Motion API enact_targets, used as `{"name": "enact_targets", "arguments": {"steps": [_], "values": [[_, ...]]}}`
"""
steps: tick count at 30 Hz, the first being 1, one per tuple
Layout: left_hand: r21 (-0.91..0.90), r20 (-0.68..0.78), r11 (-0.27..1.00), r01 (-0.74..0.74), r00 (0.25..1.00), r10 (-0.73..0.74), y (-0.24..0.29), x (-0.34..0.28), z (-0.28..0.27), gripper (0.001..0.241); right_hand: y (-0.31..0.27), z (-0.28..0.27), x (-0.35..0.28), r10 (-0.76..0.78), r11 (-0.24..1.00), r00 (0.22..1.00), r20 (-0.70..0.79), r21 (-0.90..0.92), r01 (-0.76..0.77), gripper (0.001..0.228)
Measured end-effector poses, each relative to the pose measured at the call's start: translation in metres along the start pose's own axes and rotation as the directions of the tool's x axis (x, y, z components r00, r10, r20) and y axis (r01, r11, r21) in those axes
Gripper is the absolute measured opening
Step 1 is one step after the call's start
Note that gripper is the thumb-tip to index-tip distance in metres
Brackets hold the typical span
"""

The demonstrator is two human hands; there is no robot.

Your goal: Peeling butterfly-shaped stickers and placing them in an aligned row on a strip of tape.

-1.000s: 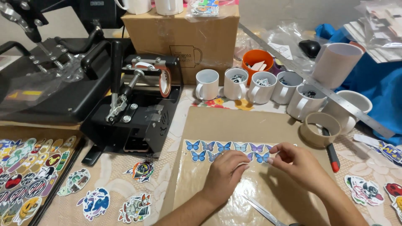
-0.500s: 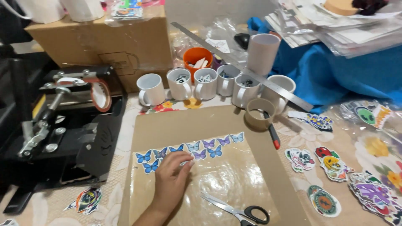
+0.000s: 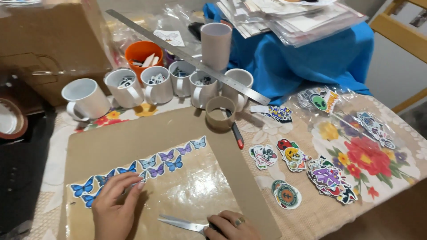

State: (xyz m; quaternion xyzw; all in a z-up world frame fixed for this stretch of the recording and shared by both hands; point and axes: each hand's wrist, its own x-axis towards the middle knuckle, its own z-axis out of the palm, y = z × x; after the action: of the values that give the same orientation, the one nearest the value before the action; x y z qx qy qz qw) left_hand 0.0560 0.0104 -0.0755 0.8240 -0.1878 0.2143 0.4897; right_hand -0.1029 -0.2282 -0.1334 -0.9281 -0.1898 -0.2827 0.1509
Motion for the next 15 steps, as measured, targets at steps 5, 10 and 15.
{"name": "enact_targets", "arguments": {"steps": [5,10,15], "values": [[0.047,0.037,0.999,0.019,0.999,-0.021,0.002,-0.001,0.003,0.011,0.0,-0.007,0.003,0.0,1.0,0.998,0.064,0.005,0.0,0.015],[0.072,0.011,0.995,0.074,0.997,-0.075,0.001,0.0,0.004,0.023,0.009,0.004,-0.009,-0.002,0.997,0.971,0.241,0.08,-0.018,0.026],[-0.043,0.123,0.984,0.173,0.978,-0.167,-0.007,-0.004,0.005,0.025,0.029,0.02,-0.022,0.105,0.992,0.805,0.584,-0.011,-0.122,0.042]]}}
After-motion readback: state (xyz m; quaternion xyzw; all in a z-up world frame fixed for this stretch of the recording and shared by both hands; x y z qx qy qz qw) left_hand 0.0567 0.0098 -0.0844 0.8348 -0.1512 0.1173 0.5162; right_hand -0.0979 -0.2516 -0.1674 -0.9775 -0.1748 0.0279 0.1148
